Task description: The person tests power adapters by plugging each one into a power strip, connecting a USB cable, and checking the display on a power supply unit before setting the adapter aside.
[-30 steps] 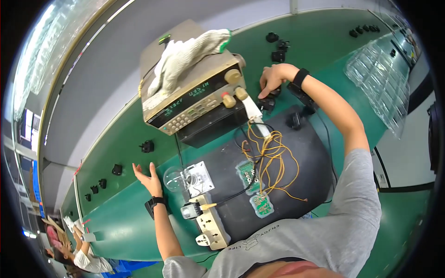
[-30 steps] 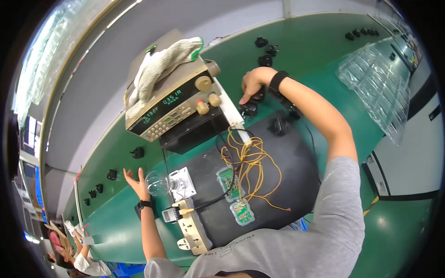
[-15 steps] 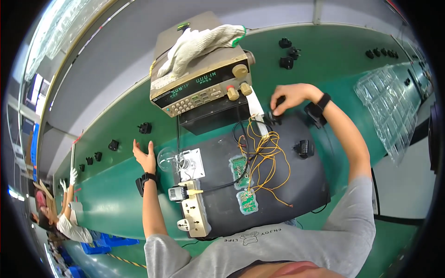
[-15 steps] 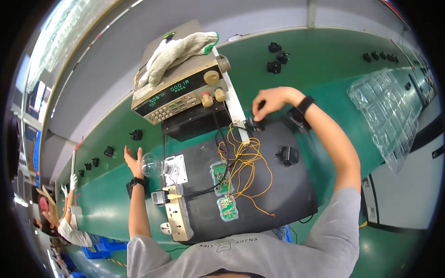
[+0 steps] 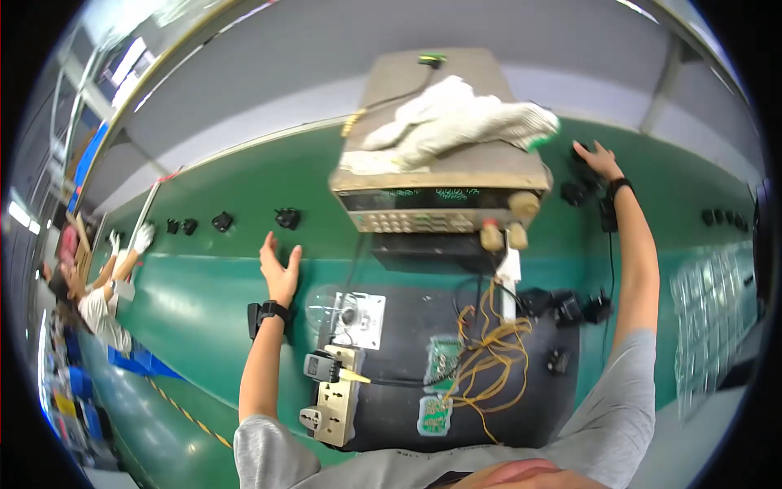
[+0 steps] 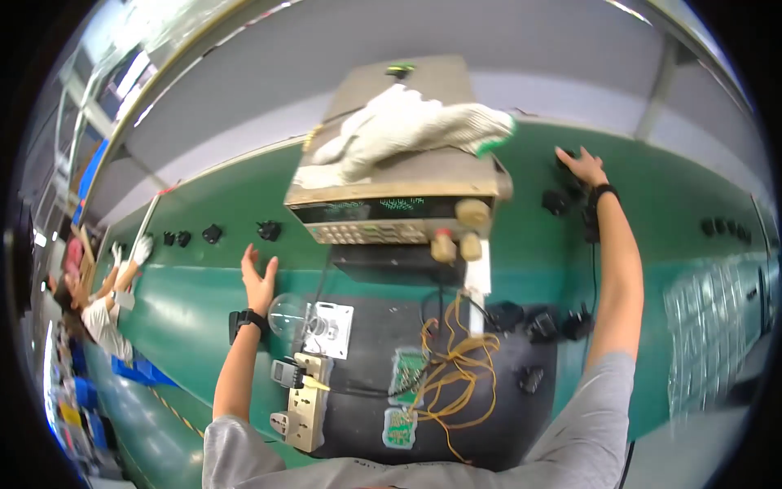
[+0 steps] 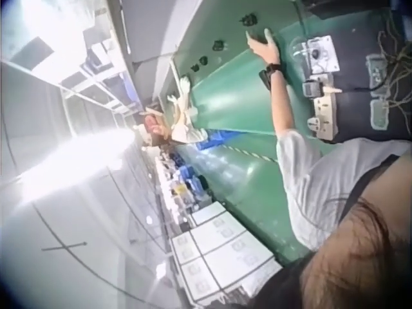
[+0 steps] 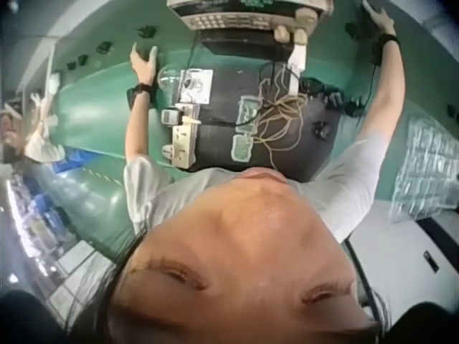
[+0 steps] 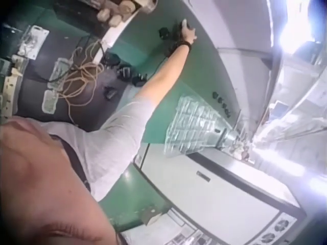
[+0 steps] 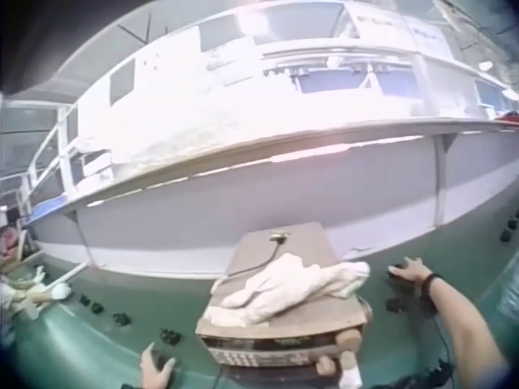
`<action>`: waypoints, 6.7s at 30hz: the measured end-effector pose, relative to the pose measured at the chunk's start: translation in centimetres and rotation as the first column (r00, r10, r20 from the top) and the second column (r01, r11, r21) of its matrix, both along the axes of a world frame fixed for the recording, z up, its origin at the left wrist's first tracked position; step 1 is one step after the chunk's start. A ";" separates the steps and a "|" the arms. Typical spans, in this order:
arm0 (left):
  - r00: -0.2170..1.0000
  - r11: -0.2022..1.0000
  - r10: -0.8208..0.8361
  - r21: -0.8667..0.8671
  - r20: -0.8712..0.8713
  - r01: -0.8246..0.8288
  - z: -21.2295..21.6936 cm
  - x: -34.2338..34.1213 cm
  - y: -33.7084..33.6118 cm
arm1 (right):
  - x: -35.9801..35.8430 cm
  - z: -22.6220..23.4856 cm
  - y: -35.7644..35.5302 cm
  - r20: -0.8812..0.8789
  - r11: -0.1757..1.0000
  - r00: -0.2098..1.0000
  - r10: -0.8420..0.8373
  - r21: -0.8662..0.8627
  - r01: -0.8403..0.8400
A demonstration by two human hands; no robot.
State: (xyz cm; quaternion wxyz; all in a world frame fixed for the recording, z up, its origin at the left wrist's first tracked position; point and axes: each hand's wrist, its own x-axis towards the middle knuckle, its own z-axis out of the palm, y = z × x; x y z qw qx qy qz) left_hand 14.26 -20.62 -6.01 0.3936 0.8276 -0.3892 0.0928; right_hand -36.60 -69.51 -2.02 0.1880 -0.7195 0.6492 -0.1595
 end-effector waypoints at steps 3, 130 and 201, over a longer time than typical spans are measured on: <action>0.999 1.000 0.000 -0.021 0.032 0.001 0.2 -0.6 0.5 | 0.7 -2.1 -2.0 0.128 0.996 0.988 0.087 0.015 -0.090; 0.962 0.896 -0.105 -0.444 -0.251 -0.018 -0.2 -2.2 4.5 | 2.3 7.0 49.3 0.783 0.984 0.617 0.076 0.041 -0.173; 0.903 0.892 -0.284 -0.434 -0.322 0.125 0.0 -0.4 3.7 | 4.0 5.9 43.1 -0.092 0.859 0.971 0.221 -0.453 -0.239</action>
